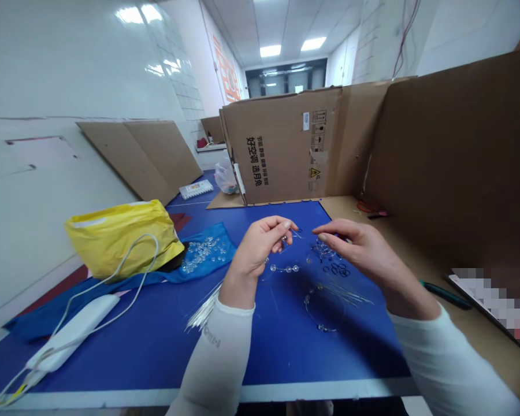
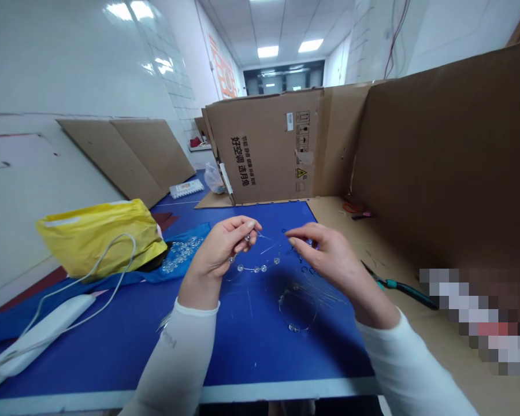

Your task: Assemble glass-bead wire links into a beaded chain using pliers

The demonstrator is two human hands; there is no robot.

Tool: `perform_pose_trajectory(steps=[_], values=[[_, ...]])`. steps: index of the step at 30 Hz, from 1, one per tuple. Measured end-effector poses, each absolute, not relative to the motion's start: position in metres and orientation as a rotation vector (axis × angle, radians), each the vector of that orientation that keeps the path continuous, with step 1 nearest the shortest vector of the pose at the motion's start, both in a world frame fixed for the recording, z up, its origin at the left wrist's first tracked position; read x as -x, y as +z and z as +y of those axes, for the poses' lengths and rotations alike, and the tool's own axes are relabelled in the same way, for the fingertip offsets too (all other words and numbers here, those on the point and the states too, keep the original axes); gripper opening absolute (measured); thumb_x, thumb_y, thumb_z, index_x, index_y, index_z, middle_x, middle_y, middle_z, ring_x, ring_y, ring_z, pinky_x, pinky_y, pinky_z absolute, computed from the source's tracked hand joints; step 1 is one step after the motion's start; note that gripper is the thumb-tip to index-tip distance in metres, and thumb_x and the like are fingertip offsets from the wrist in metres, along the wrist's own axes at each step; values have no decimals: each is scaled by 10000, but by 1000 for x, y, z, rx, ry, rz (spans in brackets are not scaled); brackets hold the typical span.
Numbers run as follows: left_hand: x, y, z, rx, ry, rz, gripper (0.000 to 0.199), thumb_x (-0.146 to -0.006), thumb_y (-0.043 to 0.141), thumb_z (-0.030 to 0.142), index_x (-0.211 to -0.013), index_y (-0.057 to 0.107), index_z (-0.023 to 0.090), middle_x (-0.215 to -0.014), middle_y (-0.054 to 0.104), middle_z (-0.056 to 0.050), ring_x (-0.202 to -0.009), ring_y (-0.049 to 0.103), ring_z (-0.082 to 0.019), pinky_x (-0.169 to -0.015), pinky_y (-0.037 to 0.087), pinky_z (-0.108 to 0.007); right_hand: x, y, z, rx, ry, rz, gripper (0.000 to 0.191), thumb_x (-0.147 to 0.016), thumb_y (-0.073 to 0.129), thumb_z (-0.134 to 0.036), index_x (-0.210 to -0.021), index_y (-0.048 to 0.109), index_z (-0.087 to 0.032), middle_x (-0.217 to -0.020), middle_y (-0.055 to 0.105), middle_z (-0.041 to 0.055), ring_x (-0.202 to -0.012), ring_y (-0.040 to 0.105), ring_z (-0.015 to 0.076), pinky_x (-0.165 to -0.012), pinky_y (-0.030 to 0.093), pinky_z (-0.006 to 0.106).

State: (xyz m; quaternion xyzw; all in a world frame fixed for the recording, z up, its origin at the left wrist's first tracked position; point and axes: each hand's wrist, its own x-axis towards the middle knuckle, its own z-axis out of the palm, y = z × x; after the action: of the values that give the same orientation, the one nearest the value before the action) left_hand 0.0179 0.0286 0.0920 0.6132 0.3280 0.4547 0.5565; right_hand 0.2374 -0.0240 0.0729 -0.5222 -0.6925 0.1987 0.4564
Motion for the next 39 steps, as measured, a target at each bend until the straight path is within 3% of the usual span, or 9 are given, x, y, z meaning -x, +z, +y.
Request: perform_pose_trajectory(steps=[3, 7, 16, 25, 39], values=[[-17, 91, 29, -1496, 1067, 781, 223, -842, 692, 364, -835, 716, 142, -617, 615, 17, -417, 354, -31, -464, 315, -202, -210, 86, -4, 1154, 684, -1663, 238, -841, 660, -427, -864, 780, -223, -868, 752, 57, -788, 641, 223, -697, 463, 341], [-16, 89, 32, -1505, 1104, 792, 230, -849, 687, 373, -852, 706, 144, -624, 624, 20, -420, 367, -32, -467, 330, -199, -195, 87, 15, 1080, 866, -1644, 341, -796, 677, -511, -728, 708, -178, -661, 630, 12, -593, 480, 135, -568, 353, 289], [-19, 88, 34, -1490, 1108, 842, 164, -879, 633, 294, -859, 682, 138, -628, 615, 16, -438, 384, -38, -454, 300, -195, -195, 83, 22, 1078, 1029, -1618, 322, -714, 704, -496, -698, 678, -176, -646, 584, 5, -601, 421, 129, -583, 316, 299], [-23, 84, 35, -1427, 1139, 819, 338, -969, 522, 428, -990, 665, 122, -735, 633, -16, -461, 372, -43, -515, 388, -222, -196, 82, 23, 973, 1087, -1604, 312, -766, 672, -489, -684, 601, -196, -630, 490, -35, -579, 351, 112, -566, 283, 291], [-20, 85, 38, -1349, 1182, 816, 301, -968, 538, 396, -955, 664, 123, -749, 647, -29, -447, 399, -38, -493, 376, -214, -200, 80, 25, 956, 1120, -1659, 285, -765, 690, -460, -745, 657, -177, -674, 542, -18, -595, 373, 113, -575, 295, 290]])
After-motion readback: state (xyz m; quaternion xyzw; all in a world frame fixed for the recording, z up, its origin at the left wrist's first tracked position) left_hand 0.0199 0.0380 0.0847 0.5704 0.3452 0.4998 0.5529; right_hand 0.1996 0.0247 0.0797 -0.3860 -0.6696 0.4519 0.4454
